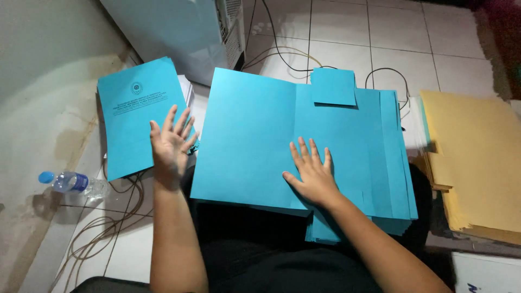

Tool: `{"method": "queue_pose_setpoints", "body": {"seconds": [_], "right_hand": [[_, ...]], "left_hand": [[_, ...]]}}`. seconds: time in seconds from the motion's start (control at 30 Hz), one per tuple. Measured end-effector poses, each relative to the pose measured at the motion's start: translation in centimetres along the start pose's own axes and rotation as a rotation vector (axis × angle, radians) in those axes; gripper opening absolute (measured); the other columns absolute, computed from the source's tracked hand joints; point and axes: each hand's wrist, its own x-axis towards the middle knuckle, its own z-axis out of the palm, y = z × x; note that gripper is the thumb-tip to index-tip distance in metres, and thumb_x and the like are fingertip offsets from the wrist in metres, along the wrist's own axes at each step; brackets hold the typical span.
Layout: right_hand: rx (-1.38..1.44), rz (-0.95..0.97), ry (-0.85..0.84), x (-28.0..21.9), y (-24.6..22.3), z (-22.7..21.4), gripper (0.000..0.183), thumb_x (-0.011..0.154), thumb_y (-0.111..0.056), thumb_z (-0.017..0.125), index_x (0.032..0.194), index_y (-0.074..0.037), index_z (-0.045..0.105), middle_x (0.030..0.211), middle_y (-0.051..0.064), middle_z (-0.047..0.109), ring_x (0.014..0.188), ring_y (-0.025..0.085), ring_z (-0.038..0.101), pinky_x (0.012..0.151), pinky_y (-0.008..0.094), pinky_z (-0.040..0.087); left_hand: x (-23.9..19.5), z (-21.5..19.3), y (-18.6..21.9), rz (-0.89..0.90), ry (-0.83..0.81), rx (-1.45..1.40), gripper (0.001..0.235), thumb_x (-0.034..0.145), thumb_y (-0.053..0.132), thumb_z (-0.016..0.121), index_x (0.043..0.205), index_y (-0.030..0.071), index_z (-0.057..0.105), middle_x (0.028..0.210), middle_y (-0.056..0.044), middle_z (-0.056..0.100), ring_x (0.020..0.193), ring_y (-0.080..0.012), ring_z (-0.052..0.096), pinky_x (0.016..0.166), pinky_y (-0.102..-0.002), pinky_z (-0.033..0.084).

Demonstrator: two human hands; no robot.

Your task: The person folds the flaps of light blue folders in half and smooths them flat with their hands. They repeatedly pick up a folder, fold the top and side flaps inward, and press down to flatten the creases.

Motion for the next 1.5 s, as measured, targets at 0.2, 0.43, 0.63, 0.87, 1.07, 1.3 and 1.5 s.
{"method": "queue_pose_setpoints", "body": {"seconds": [0.2,0.43,0.63,0.87,1.07,1.3,1.5], "right_hand": [[0.009,-0.012,0.039,-0.5,-0.3,-0.4,0.08,0.102,-0.062,0.034,0.165,-0.017,0.011,0.172,0.012,0.004,0.156,0.039,0.002,0.119,0.068,-0.003],[-0.012,0.0,0.068,-0.7,-0.5,-1.4,0.077,0.101,-0.058,0.037,0.161,-0.013,0.022,0.167,0.015,0.019,0.156,0.039,0.008,0.12,0.066,0.004],[0.111,0.054,0.118,0.5,2.6,1.1,0.072,0.098,-0.038,0.046,0.159,-0.008,0.025,0.168,0.017,0.019,0.156,0.035,0.012,0.123,0.058,0.006],[0.077,0.313,0.226,-1.8,9.2,-0.2,0.074,0.092,-0.023,0.046,0.162,-0.01,0.026,0.168,0.019,0.02,0.155,0.038,0.015,0.124,0.054,0.01],[-0.191,0.396,0.097,-4.9,10.5,-1.6,0.072,0.095,-0.037,0.042,0.162,-0.015,0.026,0.168,0.017,0.022,0.156,0.034,0.017,0.124,0.058,0.001],[-0.008,0.345,0.034,-9.1,13.2,-2.3,0.073,0.105,-0.045,0.034,0.163,-0.006,0.015,0.17,0.02,0.01,0.157,0.035,0.009,0.126,0.05,0.004],[-0.01,0.293,0.061,-3.0,17.3,-3.8,0.071,0.108,-0.042,0.03,0.164,-0.004,0.009,0.171,0.019,0.006,0.157,0.034,0.006,0.126,0.049,0.003]], "left_hand": [[2.1,7.4,-4.9,0.01,-0.16,1.449,0.061,0.107,0.041,0.047,0.153,0.001,0.043,0.157,-0.032,0.037,0.147,-0.0469,0.032,0.121,-0.059,0.025],[9.4,11.2,-22.7,0.47,-0.343,1.802,0.046,0.101,0.027,0.054,0.144,0.013,0.058,0.151,-0.01,0.055,0.144,-0.0346,0.045,0.117,-0.057,0.034],[8.7,12.0,-22.8,0.454,-0.367,1.859,0.051,0.097,0.025,0.051,0.148,0.017,0.056,0.156,-0.004,0.051,0.147,-0.03,0.043,0.121,-0.053,0.028],[8.4,13.0,-21.8,0.391,-0.342,1.82,0.048,0.102,0.027,0.047,0.148,0.015,0.056,0.157,-0.007,0.05,0.147,-0.0302,0.042,0.121,-0.052,0.027],[8.5,12.4,-22.4,0.432,-0.315,1.824,0.048,0.105,0.033,0.046,0.149,0.017,0.055,0.157,-0.006,0.05,0.147,-0.0281,0.042,0.122,-0.051,0.026],[7.4,13.7,-20.8,0.291,-0.366,1.903,0.057,0.103,0.044,0.041,0.155,0.02,0.046,0.163,-0.007,0.041,0.153,-0.0284,0.033,0.125,-0.053,0.018],[7.3,14.5,-20.2,0.228,-0.475,1.96,0.064,0.101,0.051,0.038,0.159,0.024,0.041,0.167,-0.01,0.033,0.156,-0.0325,0.026,0.125,-0.057,0.014]]}}
